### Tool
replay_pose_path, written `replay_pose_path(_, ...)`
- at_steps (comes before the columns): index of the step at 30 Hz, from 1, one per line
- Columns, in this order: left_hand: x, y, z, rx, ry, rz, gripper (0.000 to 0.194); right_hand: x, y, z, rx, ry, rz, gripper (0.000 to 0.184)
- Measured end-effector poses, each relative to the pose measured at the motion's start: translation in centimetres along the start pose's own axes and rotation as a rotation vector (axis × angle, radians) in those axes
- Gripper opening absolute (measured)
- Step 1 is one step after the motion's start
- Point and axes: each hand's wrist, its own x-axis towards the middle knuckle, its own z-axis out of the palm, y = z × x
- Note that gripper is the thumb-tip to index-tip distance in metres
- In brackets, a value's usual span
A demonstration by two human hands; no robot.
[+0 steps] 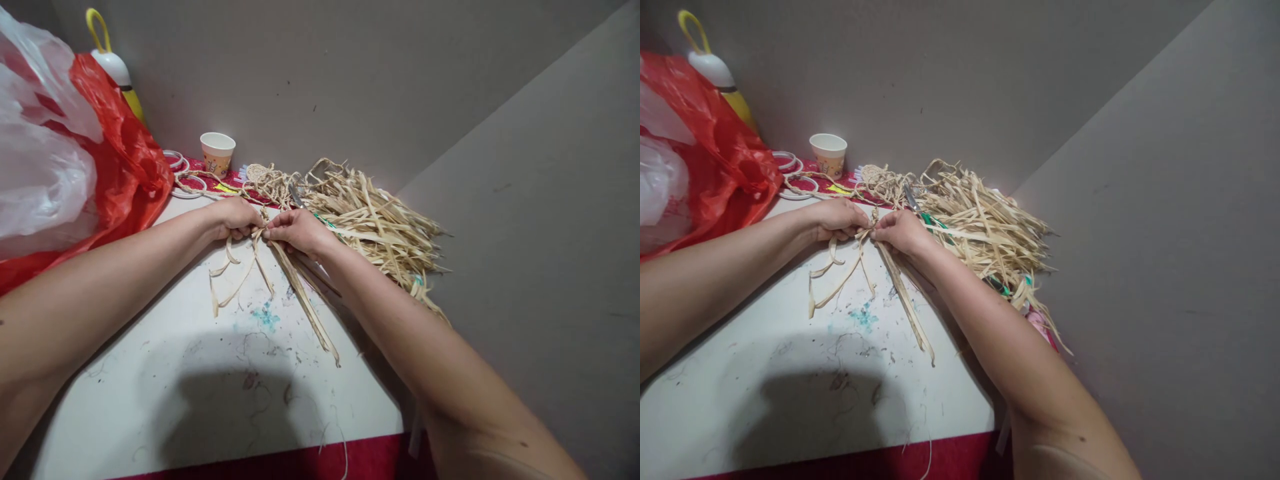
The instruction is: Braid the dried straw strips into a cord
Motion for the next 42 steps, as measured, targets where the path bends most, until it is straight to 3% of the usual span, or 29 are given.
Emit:
replay_pose_path(8,-0.1,0.0,0.0,-0.011,-0.006,0.009,0.028,0.1,-0.5,-0.7,-0.049,-0.001,-0.026,0.016)
replay_pose_path(15,-0.4,0.0,0.0,-0.018,-0.013,0.023,0.031,0.6,-0.9,-1.0,0.056,-0.232,0.068,0.017)
replay_pose_path(23,0.3,-0.5,-0.2,0.01,-0.028,0.028,0.027,0.5,-1.2,-1.0,0.09,-0.211,0.1,0.019)
replay_pose_path(31,0.2,-0.6,-0.2,0.009,-0.054,0.055,0.027,1.0,-0.7,-1.7,-0.03,-0.294,0.077,0.023)
replay_pose_path(38,0.0,-0.3,-0.3,-0.006,-0.1,0.055,0.023,1.0,-0.2,-2.1,0.185,-0.463,0.156,0.021)
replay_pose_path(42,0.2,-0.5,-0.3,-0.017,-0.088,0.062,0.023,0.9,-0.3,-2.0,0.219,-0.466,0.176,0.021)
